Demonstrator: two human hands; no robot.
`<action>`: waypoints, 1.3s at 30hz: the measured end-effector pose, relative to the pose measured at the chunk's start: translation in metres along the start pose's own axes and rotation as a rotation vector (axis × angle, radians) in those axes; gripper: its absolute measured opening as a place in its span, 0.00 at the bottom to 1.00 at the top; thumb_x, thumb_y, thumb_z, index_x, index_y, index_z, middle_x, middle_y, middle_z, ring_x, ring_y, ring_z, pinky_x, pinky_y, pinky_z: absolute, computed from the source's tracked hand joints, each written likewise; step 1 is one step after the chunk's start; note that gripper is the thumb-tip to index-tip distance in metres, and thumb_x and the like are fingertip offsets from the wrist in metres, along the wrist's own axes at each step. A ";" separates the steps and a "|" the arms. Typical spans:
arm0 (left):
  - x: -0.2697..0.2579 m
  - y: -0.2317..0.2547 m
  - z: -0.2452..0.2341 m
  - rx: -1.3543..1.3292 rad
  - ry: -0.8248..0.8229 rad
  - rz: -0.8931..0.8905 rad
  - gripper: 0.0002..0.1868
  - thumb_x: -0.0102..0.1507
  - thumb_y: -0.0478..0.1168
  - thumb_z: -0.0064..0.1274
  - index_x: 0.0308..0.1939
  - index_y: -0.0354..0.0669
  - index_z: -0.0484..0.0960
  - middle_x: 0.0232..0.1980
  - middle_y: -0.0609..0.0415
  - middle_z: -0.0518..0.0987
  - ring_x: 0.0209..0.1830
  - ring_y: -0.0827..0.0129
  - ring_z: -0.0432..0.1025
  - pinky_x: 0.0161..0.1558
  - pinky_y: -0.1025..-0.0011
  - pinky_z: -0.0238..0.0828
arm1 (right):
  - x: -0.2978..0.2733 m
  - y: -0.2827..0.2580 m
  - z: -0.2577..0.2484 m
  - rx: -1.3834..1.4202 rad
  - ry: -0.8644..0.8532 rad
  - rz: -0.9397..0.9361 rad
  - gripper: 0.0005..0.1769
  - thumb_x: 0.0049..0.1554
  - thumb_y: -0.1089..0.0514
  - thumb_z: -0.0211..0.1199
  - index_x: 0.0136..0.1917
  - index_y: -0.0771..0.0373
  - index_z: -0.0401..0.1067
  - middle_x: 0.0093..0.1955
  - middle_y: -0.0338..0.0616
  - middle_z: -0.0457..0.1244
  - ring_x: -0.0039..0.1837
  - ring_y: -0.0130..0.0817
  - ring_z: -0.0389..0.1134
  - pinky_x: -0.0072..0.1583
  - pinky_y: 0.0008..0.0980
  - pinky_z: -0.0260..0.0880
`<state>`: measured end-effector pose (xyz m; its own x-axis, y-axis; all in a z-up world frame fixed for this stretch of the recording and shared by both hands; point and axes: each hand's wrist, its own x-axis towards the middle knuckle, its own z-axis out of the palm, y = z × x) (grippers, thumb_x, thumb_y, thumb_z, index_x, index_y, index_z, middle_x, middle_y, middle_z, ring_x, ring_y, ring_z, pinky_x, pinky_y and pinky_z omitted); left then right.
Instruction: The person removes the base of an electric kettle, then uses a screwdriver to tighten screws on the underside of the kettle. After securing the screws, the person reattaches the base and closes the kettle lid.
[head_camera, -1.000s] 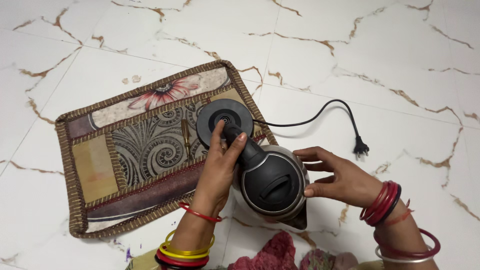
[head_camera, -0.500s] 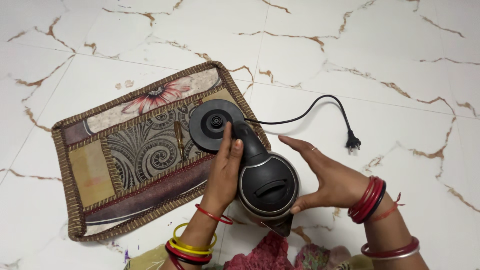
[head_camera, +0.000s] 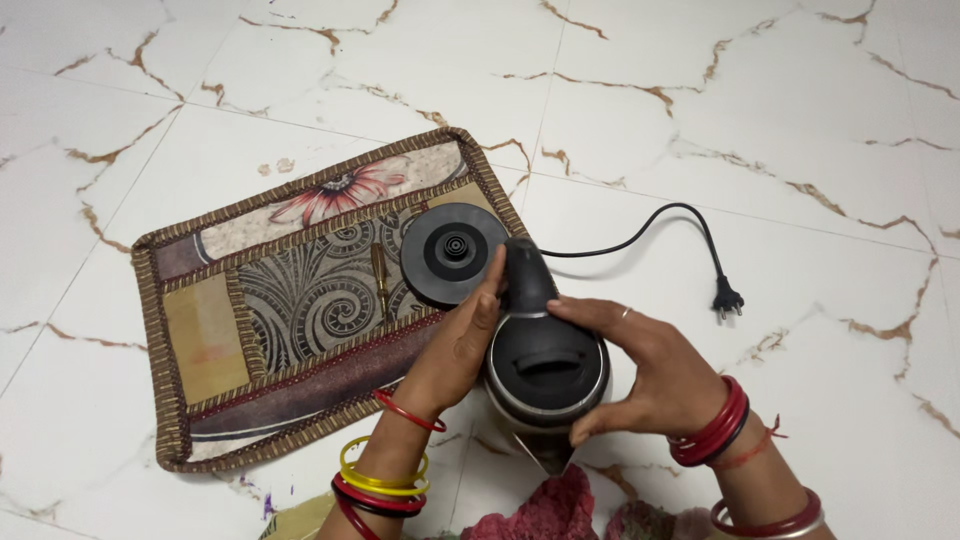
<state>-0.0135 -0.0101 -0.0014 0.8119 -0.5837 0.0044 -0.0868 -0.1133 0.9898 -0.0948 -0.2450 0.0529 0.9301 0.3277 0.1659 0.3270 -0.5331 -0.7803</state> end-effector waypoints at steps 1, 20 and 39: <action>-0.001 0.002 -0.002 0.011 -0.015 0.019 0.55 0.64 0.79 0.18 0.82 0.41 0.45 0.82 0.37 0.55 0.84 0.51 0.50 0.77 0.64 0.43 | 0.000 0.001 0.002 0.005 0.048 -0.001 0.59 0.32 0.31 0.80 0.71 0.58 0.68 0.71 0.47 0.65 0.72 0.42 0.68 0.71 0.40 0.68; 0.002 0.007 0.012 -0.049 0.057 -0.151 0.37 0.68 0.60 0.42 0.72 0.35 0.69 0.64 0.45 0.81 0.63 0.67 0.75 0.63 0.71 0.68 | -0.002 0.036 0.024 0.616 0.506 0.522 0.29 0.67 0.41 0.51 0.52 0.69 0.77 0.37 0.45 0.70 0.41 0.34 0.72 0.45 0.32 0.76; -0.002 0.011 0.021 -0.030 -0.179 -0.068 0.35 0.67 0.44 0.50 0.75 0.32 0.62 0.78 0.41 0.65 0.79 0.59 0.60 0.74 0.67 0.53 | 0.009 0.067 0.035 1.205 0.389 0.540 0.37 0.60 0.34 0.48 0.74 0.57 0.62 0.70 0.45 0.63 0.68 0.41 0.65 0.67 0.45 0.66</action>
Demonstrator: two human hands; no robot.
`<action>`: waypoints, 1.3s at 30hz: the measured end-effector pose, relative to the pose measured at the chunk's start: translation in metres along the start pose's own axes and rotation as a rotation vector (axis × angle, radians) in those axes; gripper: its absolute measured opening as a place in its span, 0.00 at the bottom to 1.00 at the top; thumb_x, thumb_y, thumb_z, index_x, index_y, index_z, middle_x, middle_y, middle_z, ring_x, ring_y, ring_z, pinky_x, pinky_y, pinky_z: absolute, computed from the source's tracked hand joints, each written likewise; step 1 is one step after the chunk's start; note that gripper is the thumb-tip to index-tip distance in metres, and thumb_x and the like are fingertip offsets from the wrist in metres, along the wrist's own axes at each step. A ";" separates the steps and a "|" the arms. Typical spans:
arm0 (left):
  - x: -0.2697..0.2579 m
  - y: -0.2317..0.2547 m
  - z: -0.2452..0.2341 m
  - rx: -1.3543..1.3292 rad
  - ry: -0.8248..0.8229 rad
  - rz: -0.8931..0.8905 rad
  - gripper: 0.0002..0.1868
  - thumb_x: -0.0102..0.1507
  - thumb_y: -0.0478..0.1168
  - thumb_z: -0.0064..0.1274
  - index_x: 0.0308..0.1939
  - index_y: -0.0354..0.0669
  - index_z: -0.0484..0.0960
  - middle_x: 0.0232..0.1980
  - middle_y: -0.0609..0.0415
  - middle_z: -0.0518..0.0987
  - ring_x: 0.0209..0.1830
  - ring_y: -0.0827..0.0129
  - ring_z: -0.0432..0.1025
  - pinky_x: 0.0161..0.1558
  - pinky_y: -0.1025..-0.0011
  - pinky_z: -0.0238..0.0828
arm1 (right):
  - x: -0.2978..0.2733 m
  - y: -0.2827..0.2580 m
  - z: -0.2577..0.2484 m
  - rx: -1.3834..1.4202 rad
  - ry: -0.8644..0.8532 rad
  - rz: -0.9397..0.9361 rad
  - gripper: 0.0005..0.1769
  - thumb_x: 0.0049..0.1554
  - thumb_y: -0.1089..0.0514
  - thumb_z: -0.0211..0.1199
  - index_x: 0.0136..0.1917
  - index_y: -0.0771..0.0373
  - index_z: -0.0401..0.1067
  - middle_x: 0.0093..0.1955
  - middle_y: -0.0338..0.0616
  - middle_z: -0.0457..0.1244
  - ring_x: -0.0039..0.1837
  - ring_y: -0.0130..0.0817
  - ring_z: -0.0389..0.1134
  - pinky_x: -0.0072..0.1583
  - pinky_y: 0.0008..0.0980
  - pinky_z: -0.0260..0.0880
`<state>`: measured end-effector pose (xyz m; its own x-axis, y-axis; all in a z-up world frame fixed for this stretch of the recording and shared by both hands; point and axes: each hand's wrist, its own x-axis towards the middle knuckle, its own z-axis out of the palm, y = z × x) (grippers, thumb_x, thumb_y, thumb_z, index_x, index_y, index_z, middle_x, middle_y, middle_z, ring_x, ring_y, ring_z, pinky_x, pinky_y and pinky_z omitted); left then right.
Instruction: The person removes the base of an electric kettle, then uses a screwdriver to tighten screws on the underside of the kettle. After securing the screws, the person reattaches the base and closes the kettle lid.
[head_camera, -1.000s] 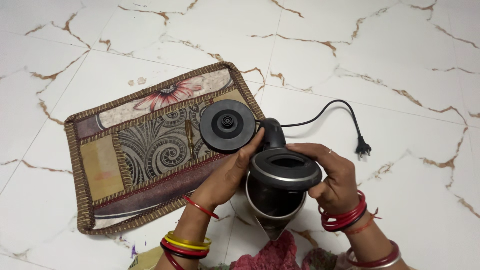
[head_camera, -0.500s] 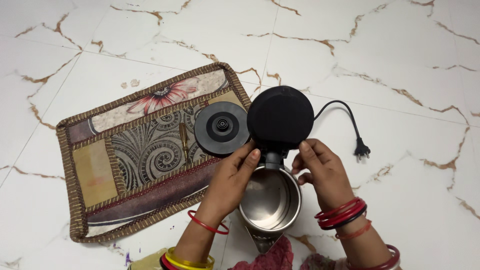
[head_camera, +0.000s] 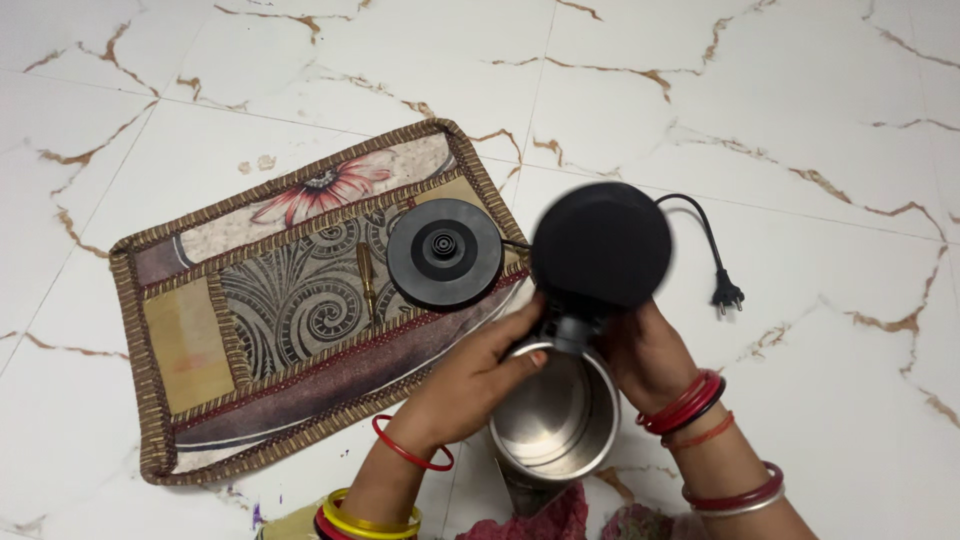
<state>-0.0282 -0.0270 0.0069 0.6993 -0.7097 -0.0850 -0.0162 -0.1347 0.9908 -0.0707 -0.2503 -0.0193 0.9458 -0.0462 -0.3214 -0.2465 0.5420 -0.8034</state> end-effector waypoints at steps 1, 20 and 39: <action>-0.001 0.001 0.004 0.041 -0.029 -0.004 0.35 0.67 0.44 0.50 0.75 0.33 0.62 0.78 0.41 0.65 0.79 0.60 0.60 0.74 0.67 0.53 | 0.002 0.002 -0.006 0.026 0.013 0.029 0.34 0.61 0.37 0.52 0.72 0.61 0.65 0.69 0.47 0.64 0.68 0.40 0.65 0.68 0.45 0.66; -0.011 0.043 0.002 -0.072 0.115 0.135 0.41 0.66 0.60 0.54 0.73 0.34 0.69 0.76 0.43 0.70 0.78 0.60 0.63 0.75 0.64 0.56 | -0.031 -0.016 0.009 0.195 -0.008 -0.282 0.24 0.62 0.55 0.61 0.70 0.62 0.66 0.66 0.49 0.66 0.66 0.44 0.68 0.67 0.45 0.71; -0.007 0.015 -0.009 -0.383 0.091 0.060 0.39 0.62 0.53 0.63 0.71 0.37 0.72 0.64 0.51 0.79 0.65 0.69 0.71 0.67 0.68 0.66 | -0.051 -0.020 0.043 -0.092 -0.054 -0.337 0.42 0.63 0.70 0.55 0.82 0.53 0.39 0.61 0.55 0.63 0.57 0.37 0.70 0.59 0.32 0.73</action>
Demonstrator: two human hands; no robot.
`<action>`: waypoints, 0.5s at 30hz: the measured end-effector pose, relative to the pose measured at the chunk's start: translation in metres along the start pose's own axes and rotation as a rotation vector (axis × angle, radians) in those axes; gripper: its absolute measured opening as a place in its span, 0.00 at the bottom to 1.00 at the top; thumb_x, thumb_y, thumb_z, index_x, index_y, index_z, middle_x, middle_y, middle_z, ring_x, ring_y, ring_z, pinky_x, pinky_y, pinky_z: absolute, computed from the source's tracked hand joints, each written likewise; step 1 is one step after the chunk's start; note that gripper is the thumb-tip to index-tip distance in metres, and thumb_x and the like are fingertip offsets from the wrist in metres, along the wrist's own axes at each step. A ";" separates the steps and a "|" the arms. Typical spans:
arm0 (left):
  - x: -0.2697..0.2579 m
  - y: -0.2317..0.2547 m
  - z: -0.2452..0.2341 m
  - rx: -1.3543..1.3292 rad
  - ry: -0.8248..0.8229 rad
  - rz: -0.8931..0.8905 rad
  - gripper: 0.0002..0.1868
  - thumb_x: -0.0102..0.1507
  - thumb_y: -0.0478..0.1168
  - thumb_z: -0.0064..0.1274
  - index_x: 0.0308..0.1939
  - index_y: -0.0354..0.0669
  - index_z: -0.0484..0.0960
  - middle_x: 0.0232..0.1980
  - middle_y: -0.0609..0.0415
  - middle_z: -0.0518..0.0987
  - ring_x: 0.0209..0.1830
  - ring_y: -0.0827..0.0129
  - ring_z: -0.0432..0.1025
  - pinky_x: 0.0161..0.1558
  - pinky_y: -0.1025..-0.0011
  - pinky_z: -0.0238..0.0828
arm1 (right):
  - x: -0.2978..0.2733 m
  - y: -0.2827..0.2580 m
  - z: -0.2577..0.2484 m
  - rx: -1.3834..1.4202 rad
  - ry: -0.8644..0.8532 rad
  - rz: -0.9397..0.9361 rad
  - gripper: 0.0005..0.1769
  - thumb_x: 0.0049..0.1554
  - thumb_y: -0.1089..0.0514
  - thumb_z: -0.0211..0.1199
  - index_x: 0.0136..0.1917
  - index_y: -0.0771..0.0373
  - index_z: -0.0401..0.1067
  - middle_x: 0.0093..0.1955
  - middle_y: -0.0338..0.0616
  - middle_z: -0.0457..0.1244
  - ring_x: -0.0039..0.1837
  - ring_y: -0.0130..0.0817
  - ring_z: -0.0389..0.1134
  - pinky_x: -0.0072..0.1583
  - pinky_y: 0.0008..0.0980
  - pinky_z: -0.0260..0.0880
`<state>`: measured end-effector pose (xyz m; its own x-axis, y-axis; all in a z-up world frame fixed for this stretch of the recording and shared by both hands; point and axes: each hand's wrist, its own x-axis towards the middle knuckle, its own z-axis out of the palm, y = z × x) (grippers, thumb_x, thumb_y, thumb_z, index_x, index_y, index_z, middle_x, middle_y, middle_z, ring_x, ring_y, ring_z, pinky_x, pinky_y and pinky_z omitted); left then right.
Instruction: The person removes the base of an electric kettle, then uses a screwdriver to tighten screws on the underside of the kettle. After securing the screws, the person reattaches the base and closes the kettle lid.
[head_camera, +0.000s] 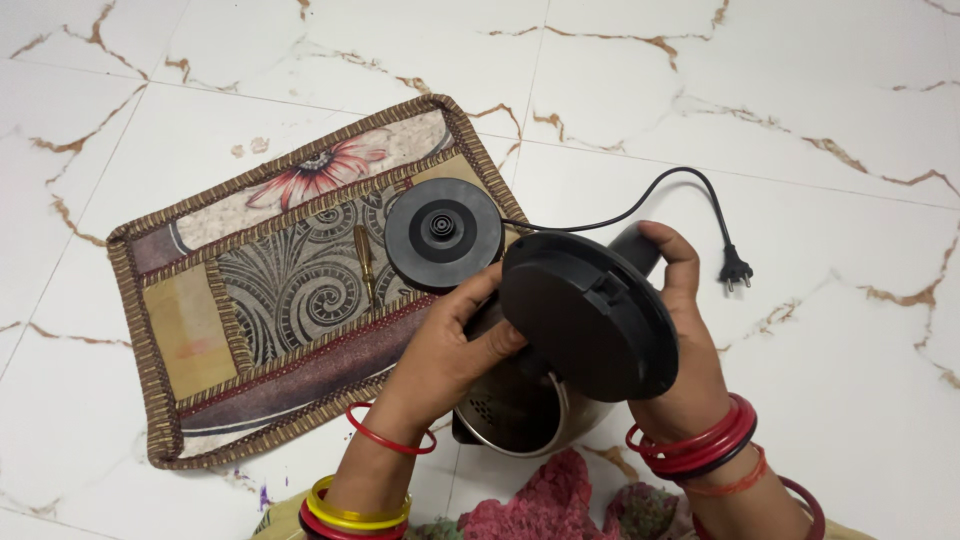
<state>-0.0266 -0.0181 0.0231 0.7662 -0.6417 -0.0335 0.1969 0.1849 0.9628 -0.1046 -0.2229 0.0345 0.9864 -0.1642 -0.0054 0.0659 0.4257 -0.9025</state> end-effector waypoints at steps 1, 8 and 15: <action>0.000 -0.001 0.000 0.000 -0.003 0.003 0.38 0.62 0.53 0.63 0.71 0.36 0.72 0.64 0.52 0.79 0.64 0.70 0.70 0.67 0.68 0.66 | -0.001 -0.001 0.001 -0.025 -0.013 0.006 0.42 0.63 0.71 0.55 0.82 0.52 0.39 0.62 0.57 0.62 0.57 0.37 0.70 0.59 0.33 0.72; 0.002 -0.005 -0.006 -0.007 0.025 0.018 0.32 0.65 0.52 0.60 0.67 0.35 0.75 0.63 0.53 0.79 0.64 0.71 0.71 0.68 0.69 0.65 | 0.003 -0.014 0.005 -0.347 -0.143 -0.086 0.33 0.65 0.57 0.55 0.78 0.63 0.49 0.74 0.52 0.52 0.72 0.31 0.59 0.71 0.28 0.62; 0.004 -0.006 0.001 0.068 0.106 -0.048 0.30 0.67 0.52 0.52 0.68 0.37 0.74 0.64 0.52 0.78 0.64 0.70 0.70 0.67 0.70 0.64 | 0.000 -0.003 -0.007 -0.515 -0.169 -0.016 0.48 0.52 0.31 0.67 0.71 0.68 0.65 0.61 0.46 0.67 0.62 0.32 0.67 0.61 0.33 0.71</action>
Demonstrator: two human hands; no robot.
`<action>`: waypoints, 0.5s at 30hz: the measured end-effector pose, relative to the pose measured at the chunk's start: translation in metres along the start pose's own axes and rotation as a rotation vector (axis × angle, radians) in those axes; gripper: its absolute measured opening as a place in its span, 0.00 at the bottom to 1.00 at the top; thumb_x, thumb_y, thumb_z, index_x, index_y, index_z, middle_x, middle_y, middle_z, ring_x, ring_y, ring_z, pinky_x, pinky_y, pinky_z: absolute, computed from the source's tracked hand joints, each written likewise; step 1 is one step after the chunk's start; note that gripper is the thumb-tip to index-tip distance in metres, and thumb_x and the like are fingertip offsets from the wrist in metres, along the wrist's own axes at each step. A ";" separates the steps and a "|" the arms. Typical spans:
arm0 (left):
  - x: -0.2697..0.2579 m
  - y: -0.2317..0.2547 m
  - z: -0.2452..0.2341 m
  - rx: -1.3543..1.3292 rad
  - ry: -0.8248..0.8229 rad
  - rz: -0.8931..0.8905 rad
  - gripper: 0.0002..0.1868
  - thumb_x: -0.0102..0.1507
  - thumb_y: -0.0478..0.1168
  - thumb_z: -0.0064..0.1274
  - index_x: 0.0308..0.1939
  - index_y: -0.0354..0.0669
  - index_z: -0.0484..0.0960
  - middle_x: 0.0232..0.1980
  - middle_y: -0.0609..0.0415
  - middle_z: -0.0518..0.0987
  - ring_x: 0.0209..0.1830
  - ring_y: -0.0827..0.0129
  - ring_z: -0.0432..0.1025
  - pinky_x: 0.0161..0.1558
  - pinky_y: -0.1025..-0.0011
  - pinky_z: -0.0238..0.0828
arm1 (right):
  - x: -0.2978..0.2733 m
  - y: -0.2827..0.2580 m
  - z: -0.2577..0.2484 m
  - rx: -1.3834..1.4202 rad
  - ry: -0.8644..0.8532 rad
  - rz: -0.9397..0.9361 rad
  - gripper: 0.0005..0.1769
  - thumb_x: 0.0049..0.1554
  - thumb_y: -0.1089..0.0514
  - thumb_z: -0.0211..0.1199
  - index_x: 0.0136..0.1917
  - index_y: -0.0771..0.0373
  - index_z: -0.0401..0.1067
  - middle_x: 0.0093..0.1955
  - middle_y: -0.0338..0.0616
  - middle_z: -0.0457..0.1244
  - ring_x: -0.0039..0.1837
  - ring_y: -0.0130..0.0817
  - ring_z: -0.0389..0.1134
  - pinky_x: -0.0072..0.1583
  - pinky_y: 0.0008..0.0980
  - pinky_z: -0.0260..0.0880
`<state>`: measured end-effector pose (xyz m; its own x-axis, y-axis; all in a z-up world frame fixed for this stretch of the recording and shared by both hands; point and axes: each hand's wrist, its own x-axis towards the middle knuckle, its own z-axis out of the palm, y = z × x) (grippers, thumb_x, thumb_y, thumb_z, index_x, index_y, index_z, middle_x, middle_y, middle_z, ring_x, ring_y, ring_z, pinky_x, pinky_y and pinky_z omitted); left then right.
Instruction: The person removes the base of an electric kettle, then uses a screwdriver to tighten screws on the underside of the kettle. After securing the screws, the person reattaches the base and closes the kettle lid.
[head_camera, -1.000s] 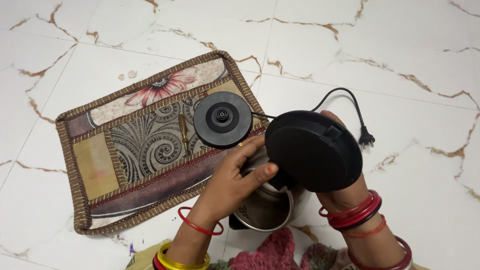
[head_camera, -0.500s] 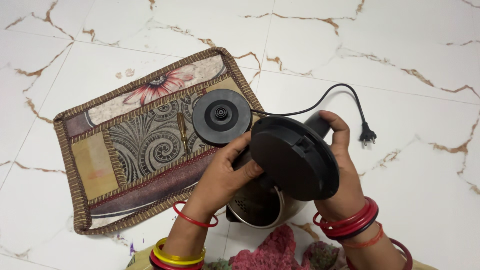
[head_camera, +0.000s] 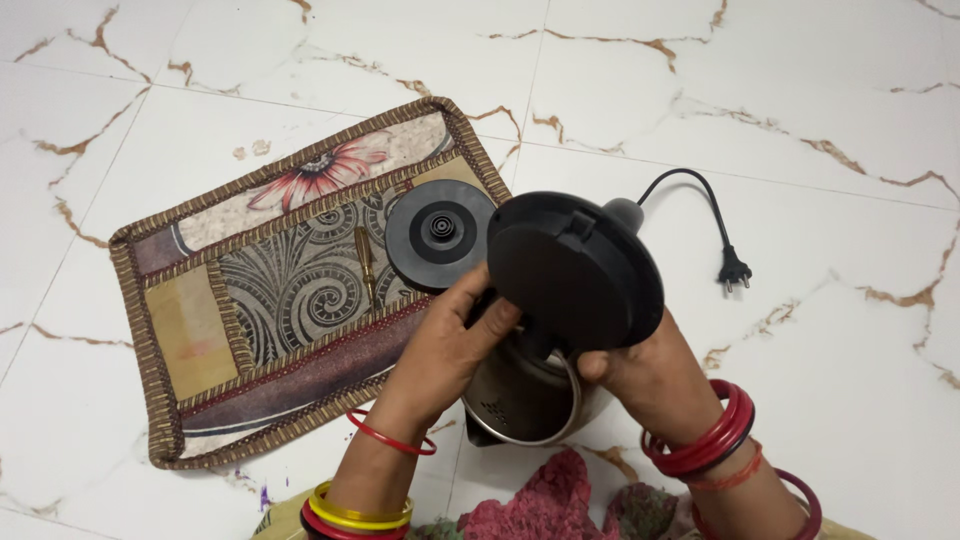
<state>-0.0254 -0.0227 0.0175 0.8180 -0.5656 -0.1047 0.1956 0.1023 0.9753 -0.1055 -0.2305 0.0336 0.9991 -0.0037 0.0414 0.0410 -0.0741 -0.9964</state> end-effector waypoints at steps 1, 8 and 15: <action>0.001 0.000 0.001 -0.027 0.019 0.005 0.30 0.69 0.53 0.48 0.69 0.37 0.72 0.66 0.51 0.77 0.67 0.70 0.68 0.68 0.70 0.62 | -0.001 0.003 -0.001 0.089 0.017 0.026 0.50 0.49 0.29 0.67 0.70 0.68 0.66 0.59 0.45 0.68 0.60 0.32 0.68 0.59 0.34 0.72; 0.005 -0.003 0.004 -0.138 0.127 -0.067 0.41 0.71 0.62 0.28 0.74 0.32 0.64 0.76 0.43 0.70 0.77 0.60 0.63 0.74 0.67 0.56 | 0.009 0.003 -0.010 0.281 0.296 -0.048 0.48 0.55 0.28 0.64 0.74 0.64 0.62 0.65 0.41 0.64 0.64 0.33 0.64 0.65 0.35 0.65; 0.001 0.004 0.012 0.048 0.068 -0.093 0.37 0.71 0.60 0.27 0.77 0.41 0.61 0.80 0.49 0.61 0.82 0.65 0.51 0.76 0.68 0.42 | 0.019 -0.002 -0.021 0.617 0.343 -0.099 0.51 0.54 0.25 0.63 0.78 0.55 0.56 0.73 0.38 0.58 0.73 0.38 0.57 0.74 0.44 0.58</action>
<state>-0.0309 -0.0327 0.0243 0.8329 -0.5135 -0.2063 0.2473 0.0117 0.9689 -0.0866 -0.2514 0.0378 0.9363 -0.3471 0.0533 0.2287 0.4877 -0.8425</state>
